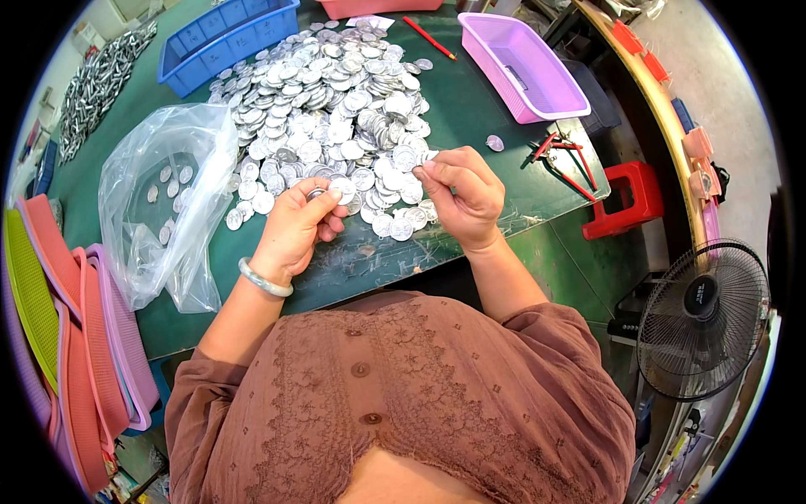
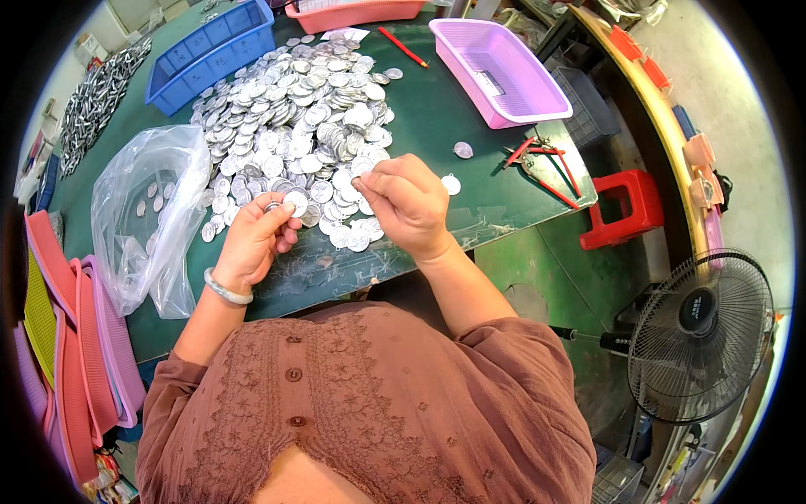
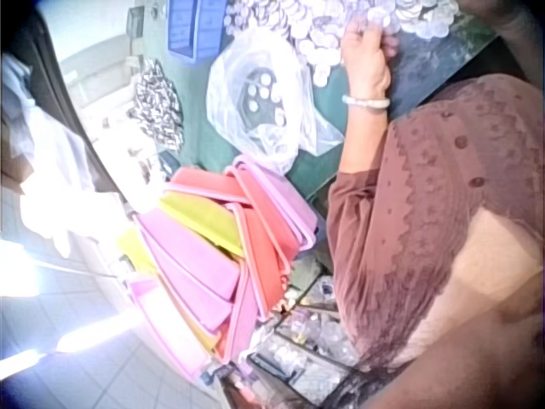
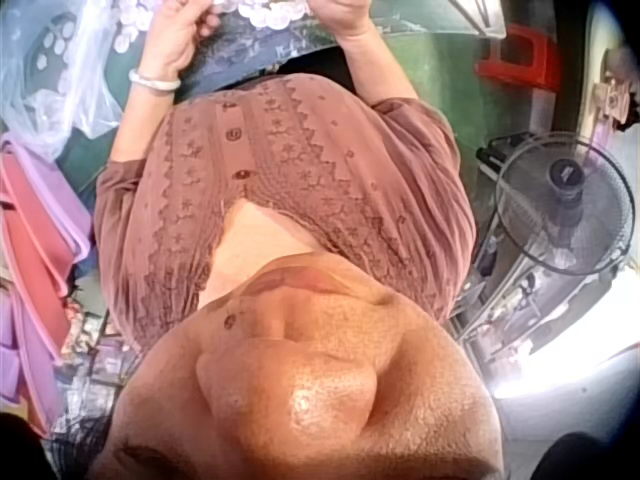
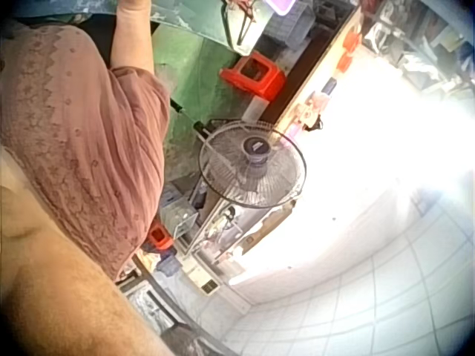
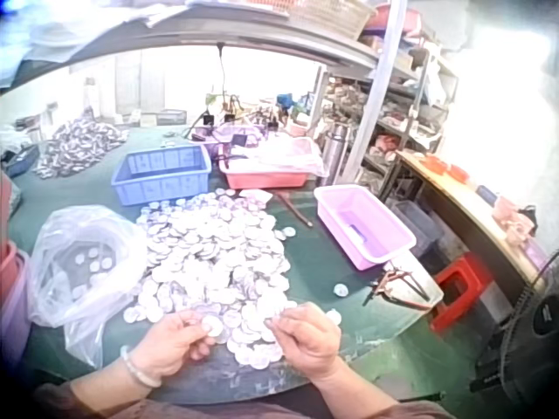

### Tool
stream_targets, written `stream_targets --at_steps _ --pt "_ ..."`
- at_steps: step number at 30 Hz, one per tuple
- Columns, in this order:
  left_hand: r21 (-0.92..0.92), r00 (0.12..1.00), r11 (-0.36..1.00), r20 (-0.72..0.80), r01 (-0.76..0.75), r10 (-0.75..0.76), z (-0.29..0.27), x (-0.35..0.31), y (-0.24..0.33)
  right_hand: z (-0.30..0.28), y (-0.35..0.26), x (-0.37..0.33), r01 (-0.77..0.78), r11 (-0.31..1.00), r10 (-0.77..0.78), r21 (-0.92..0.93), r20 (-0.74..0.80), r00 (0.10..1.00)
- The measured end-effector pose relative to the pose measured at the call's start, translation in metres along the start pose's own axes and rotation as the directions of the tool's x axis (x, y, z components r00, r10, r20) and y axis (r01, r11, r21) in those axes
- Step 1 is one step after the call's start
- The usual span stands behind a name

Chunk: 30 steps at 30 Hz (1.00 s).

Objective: The person sorts a large pile of small, round, silver-colored discs on a green table. They pick up individual discs, inspect them, and place them into a clear plastic bag. The person briefly stands up and walks around the room before returning to the table to continue sorting.

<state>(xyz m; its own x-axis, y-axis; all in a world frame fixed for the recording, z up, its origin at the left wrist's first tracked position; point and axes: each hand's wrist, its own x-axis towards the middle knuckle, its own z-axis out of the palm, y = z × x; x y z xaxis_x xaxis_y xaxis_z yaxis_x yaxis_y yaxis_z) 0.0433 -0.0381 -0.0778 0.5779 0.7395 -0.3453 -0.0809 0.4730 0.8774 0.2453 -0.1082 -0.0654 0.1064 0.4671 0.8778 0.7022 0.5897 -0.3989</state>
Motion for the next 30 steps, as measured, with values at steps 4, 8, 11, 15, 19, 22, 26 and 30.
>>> stream_targets --at_steps 4,8,11,15,19,22,26,30 --pt "0.008 1.0 1.0 0.011 -0.001 0.001 0.0001 0.0 0.0008 -0.0006 0.0001 0.001 0.051 0.998 -0.051 -0.025 -0.009 0.999" --pt "0.009 1.0 1.0 0.011 -0.006 0.006 -0.0006 0.0004 -0.0004 -0.0001 0.0013 -0.0001 0.053 0.998 -0.054 -0.032 -0.021 0.998" --pt "0.011 1.0 1.0 0.002 0.003 -0.003 0.0009 0.0002 0.0006 0.0 0.0017 -0.0007 0.056 0.998 -0.057 -0.033 -0.032 0.998" --pt "0.013 1.0 1.0 0.008 0.0 0.0 0.0008 0.0009 0.0007 -0.0002 0.0016 -0.0013 0.049 0.998 -0.05 -0.025 -0.033 0.998" --pt "0.014 1.0 1.0 0.016 0.001 -0.001 0.0 0.0009 0.0007 0.0003 -0.0015 -0.0007 -0.052 0.999 0.052 0.009 -0.037 0.998" --pt "0.023 1.0 1.0 0.015 0.004 -0.004 0.0007 -0.0007 0.003 0.0016 -0.0018 0.0006 -0.106 0.994 0.107 0.022 -0.024 0.994" --pt "0.036 1.0 0.999 0.002 0.002 -0.002 0.0012 -0.001 0.0023 0.0001 0.0034 -0.0048 -0.249 0.964 0.251 0.092 -0.005 0.968" --pt "0.011 1.0 1.0 0.018 0.016 -0.017 -0.0003 -0.0029 0.0051 0.0039 0.0018 -0.0065 -0.385 0.894 0.383 0.228 0.055 0.922"
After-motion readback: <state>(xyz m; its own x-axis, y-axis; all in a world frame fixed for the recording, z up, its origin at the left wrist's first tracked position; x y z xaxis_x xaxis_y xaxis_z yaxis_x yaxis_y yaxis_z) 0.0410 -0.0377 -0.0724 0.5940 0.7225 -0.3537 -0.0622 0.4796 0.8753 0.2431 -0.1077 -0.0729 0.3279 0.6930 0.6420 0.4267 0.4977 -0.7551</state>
